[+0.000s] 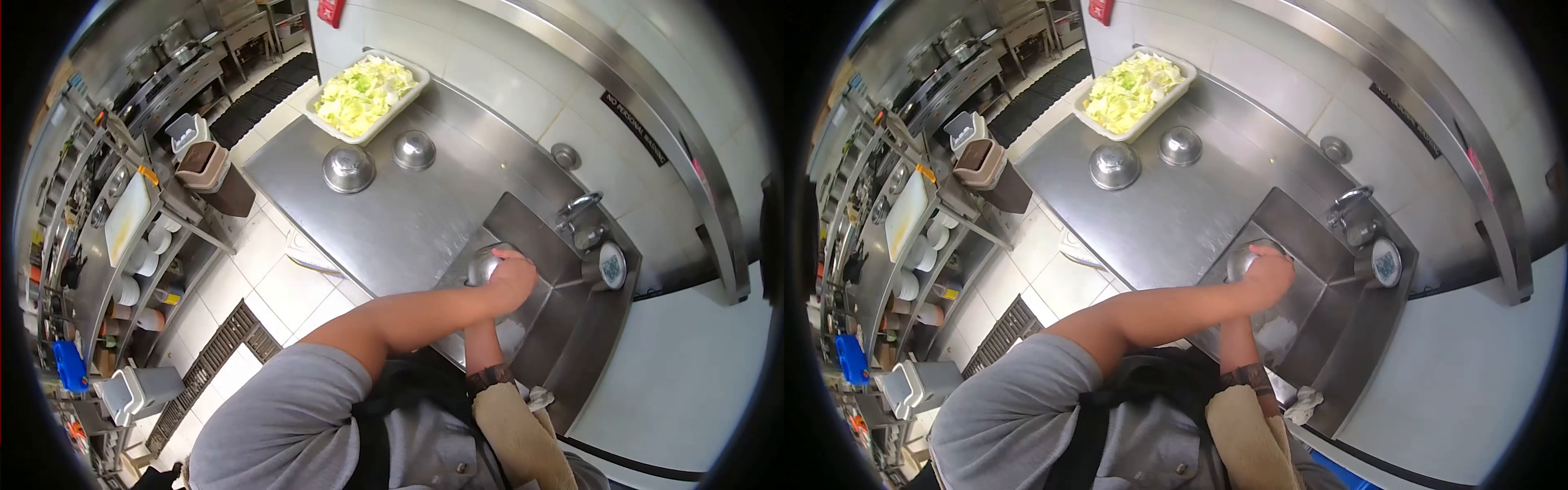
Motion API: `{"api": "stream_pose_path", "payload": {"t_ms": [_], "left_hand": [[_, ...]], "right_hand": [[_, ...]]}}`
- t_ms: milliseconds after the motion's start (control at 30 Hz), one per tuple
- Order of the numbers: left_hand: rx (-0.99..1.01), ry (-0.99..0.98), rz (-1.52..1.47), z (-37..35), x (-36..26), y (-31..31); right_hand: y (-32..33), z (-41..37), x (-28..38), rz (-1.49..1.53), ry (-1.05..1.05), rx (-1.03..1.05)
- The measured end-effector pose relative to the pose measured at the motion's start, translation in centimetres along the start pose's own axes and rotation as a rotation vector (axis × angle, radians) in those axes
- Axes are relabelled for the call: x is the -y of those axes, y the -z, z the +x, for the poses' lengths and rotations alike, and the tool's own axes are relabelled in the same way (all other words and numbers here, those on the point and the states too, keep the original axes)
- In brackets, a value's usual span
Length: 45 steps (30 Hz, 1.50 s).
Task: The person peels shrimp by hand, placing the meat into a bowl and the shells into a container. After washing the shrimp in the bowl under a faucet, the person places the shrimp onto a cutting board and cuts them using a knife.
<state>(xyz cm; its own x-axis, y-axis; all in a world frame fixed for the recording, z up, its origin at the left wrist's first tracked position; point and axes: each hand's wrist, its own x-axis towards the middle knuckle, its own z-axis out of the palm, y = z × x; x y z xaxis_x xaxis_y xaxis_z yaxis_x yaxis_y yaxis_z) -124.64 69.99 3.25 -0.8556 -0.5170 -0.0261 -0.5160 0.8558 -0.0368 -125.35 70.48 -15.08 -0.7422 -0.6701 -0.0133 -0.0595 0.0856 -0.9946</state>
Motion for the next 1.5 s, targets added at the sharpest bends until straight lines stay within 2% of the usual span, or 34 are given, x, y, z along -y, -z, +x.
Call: {"api": "stream_pose_path", "payload": {"t_ms": [100, 200, 267, 333, 467, 533, 567, 633, 667, 733, 767, 800, 867, 900, 933, 1000, 1033, 1133, 1200, 1267, 1300, 1333, 1367, 1500], "left_hand": [[-0.070, 0.003, -0.068, 0.3, 0.3, -2.8], [-0.069, 0.044, 0.041, -1.6, 1.5, -1.4], [-0.041, 0.080, 0.005, -2.4, 2.5, -0.9], [0.019, -0.059, 0.022, -3.3, 3.8, -0.8], [-0.036, 0.013, -0.023, -4.8, 6.1, -2.6], [-0.211, 0.163, -0.162, -4.9, 8.0, -5.3], [-0.216, 0.187, -0.158, -5.7, 9.9, -6.0], [-0.463, 0.283, -0.871, -8.3, 14.1, -7.4], [-0.479, 0.302, -0.866, -9.2, 16.0, -9.5], [-0.344, 0.474, -1.302, -11.2, 20.1, -13.5], [-0.358, 0.579, -1.572, -14.3, 21.3, -13.1], [-0.373, 0.675, -1.844, -17.6, 22.4, -12.8], [-0.468, 0.698, -2.089, -22.0, 24.6, -15.6], [-0.518, 0.751, -2.073, -24.3, 26.1, -16.5], [-0.569, 0.805, -2.056, -26.3, 27.8, -16.9], [-0.659, 0.869, -2.025, -30.5, 31.5, -17.3], [-0.714, 0.916, -1.997, -32.8, 33.1, -17.7], [-0.862, 0.996, -1.948, -38.8, 37.4, -17.4], [-0.941, 1.065, -1.927, -42.5, 40.6, -18.4], [-1.025, 1.128, -1.855, -47.0, 43.8, -18.6], [-1.052, 1.185, -1.854, -49.6, 45.5, -18.5], [-1.079, 1.239, -1.848, -52.2, 47.4, -18.6], [-1.135, 1.284, -1.833, -54.7, 49.3, -18.8], [-1.363, 1.401, -1.792, -64.9, 57.2, -21.4]], "right_hand": [[-0.7, -1.3, 0.1, -0.028, 0.004, -0.011], [-1.1, -2.5, 0.1, -0.060, 0.004, -0.018], [-1.6, -2.9, -0.2, -0.078, 0.005, -0.018], [-2.0, -3.3, -0.5, -0.103, 0.007, -0.028], [-3.7, -4.0, 0.2, -0.197, 0.027, -0.030], [-4.8, -4.0, 0.6, -0.284, 0.058, -0.034], [-5.4, -4.1, 1.0, -0.338, 0.079, -0.037], [-6.7, -4.2, 2.2, -0.564, 0.166, -0.038], [-7.8, -4.4, 3.4, -0.707, 0.216, -0.043], [-10.0, -5.5, 6.0, -1.016, 0.403, -0.020], [-11.3, -6.6, 7.2, -1.076, 0.537, 0.013], [-12.9, -7.4, 8.3, -1.067, 0.563, 0.031], [-15.4, -9.0, 10.0, -0.815, 0.668, 0.413], [-17.0, -10.6, 12.0, -0.573, 0.622, 0.546], [-18.2, -11.0, 13.1, -0.569, 0.638, 0.569], [-21.0, -12.5, 14.2, -0.648, 0.875, 0.557], [-21.8, -13.1, 15.0, -0.630, 0.924, 0.565], [-22.9, -11.3, 13.5, -0.621, 0.802, 0.632], [-22.9, -8.1, 10.3, -0.600, 0.822, 0.629], [-22.6, -5.3, 6.6, -0.631, 0.670, 0.633], [-22.8, -5.1, 5.6, -0.633, 0.661, 0.650], [-23.5, -5.1, 4.9, -0.569, 0.403, 0.614], [-25.2, -5.6, 4.9, -0.503, 0.146, 0.572], [-35.3, -8.8, 5.0, -0.642, 0.142, 0.572]]}}
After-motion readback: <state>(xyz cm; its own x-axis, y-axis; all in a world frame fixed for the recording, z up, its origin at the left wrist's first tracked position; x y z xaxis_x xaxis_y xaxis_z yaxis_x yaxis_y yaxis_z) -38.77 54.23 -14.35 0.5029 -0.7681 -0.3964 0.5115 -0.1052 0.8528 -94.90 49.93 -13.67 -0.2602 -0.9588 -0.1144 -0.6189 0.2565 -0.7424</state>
